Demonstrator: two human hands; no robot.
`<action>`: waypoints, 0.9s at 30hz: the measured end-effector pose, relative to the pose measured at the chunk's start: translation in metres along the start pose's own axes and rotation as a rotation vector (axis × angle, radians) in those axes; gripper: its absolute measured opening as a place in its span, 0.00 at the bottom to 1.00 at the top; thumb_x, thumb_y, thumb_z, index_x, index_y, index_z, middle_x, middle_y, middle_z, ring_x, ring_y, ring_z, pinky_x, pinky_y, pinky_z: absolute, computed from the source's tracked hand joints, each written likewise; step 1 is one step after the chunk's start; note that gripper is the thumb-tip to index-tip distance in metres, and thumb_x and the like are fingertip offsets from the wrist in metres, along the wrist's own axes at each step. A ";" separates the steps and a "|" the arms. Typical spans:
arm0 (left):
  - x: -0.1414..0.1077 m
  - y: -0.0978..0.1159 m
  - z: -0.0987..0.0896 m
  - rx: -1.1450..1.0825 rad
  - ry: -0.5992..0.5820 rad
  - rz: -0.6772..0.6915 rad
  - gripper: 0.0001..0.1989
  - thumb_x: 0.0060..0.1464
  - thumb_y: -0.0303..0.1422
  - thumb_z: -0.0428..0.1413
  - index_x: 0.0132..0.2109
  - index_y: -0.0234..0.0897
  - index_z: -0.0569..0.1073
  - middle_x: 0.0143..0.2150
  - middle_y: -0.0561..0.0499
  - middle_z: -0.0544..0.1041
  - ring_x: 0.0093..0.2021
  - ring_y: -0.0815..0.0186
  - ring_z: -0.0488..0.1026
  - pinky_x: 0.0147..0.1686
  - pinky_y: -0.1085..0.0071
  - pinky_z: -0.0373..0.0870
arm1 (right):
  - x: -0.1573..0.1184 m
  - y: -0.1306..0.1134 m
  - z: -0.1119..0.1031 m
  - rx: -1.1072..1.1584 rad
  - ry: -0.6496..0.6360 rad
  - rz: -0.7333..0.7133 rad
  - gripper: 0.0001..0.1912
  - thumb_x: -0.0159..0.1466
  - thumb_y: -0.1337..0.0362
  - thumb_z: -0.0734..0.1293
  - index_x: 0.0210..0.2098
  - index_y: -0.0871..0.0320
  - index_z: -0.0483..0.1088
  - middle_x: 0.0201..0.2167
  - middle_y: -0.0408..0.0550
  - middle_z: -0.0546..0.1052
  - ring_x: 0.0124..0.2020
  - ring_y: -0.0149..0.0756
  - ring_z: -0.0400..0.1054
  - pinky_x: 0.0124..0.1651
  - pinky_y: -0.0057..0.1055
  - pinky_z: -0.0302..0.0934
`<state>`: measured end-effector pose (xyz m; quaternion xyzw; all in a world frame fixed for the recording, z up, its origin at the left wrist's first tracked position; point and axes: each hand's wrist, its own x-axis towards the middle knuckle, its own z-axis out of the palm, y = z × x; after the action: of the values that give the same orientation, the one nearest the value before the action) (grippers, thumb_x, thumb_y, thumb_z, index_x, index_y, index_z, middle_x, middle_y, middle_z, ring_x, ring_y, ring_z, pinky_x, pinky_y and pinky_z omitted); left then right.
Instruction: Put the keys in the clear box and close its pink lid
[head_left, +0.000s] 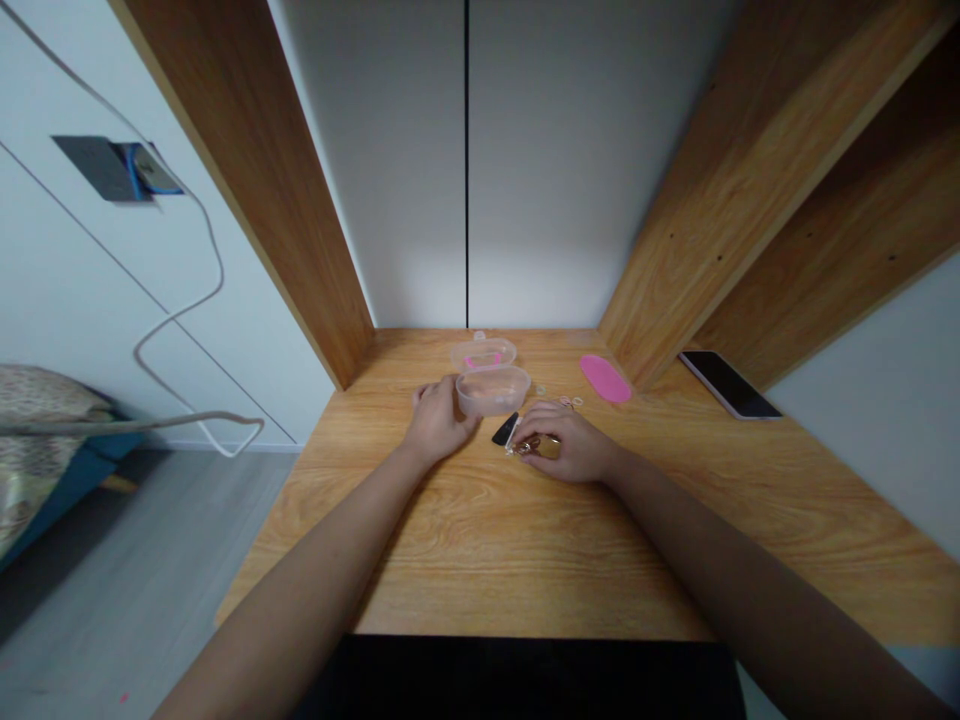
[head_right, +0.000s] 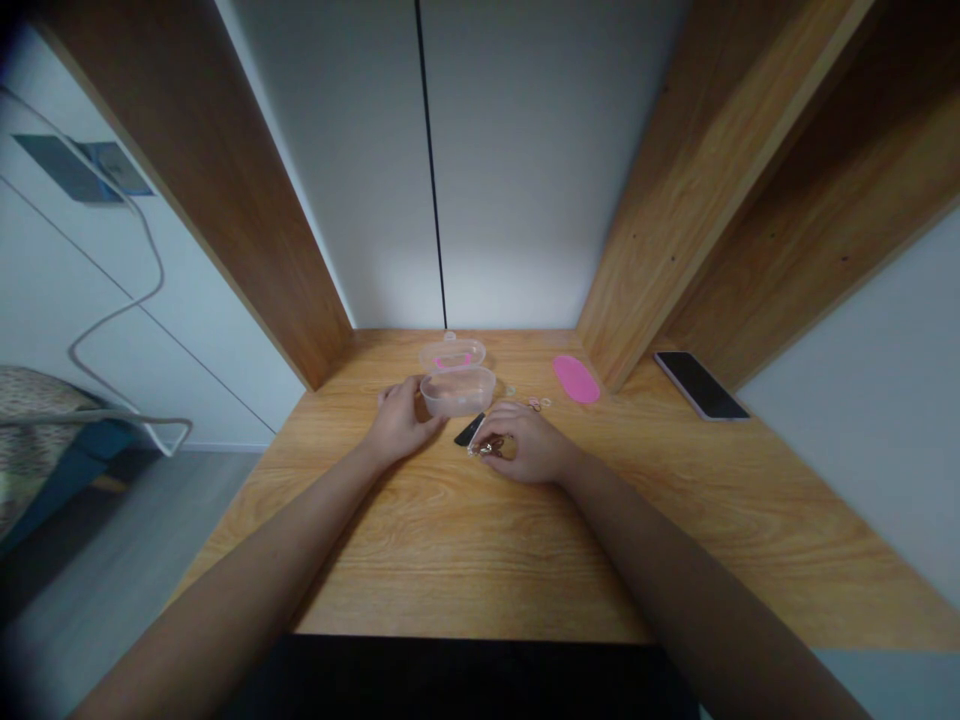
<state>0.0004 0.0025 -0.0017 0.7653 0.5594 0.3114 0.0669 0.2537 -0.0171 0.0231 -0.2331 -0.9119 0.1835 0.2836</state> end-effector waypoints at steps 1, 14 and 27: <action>0.000 0.000 0.000 0.002 -0.002 -0.003 0.29 0.50 0.40 0.61 0.58 0.40 0.64 0.54 0.44 0.77 0.55 0.49 0.73 0.59 0.51 0.60 | 0.000 0.000 0.000 -0.005 -0.005 0.004 0.09 0.60 0.69 0.71 0.40 0.52 0.76 0.37 0.47 0.80 0.40 0.39 0.73 0.48 0.40 0.65; 0.000 0.002 0.000 0.007 -0.007 -0.027 0.29 0.50 0.38 0.61 0.58 0.40 0.64 0.52 0.43 0.77 0.55 0.49 0.73 0.60 0.51 0.60 | 0.000 0.003 0.002 -0.039 -0.006 0.012 0.11 0.58 0.70 0.71 0.40 0.51 0.77 0.37 0.46 0.81 0.40 0.39 0.73 0.47 0.40 0.65; 0.000 -0.001 0.003 -0.022 0.003 0.005 0.29 0.50 0.38 0.61 0.57 0.40 0.64 0.52 0.44 0.77 0.54 0.50 0.74 0.59 0.51 0.61 | -0.001 0.005 0.002 -0.104 0.090 -0.005 0.10 0.59 0.69 0.71 0.40 0.51 0.76 0.34 0.45 0.80 0.37 0.39 0.73 0.44 0.39 0.65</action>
<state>0.0009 0.0035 -0.0044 0.7656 0.5540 0.3187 0.0736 0.2546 -0.0142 0.0191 -0.2530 -0.9071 0.1247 0.3124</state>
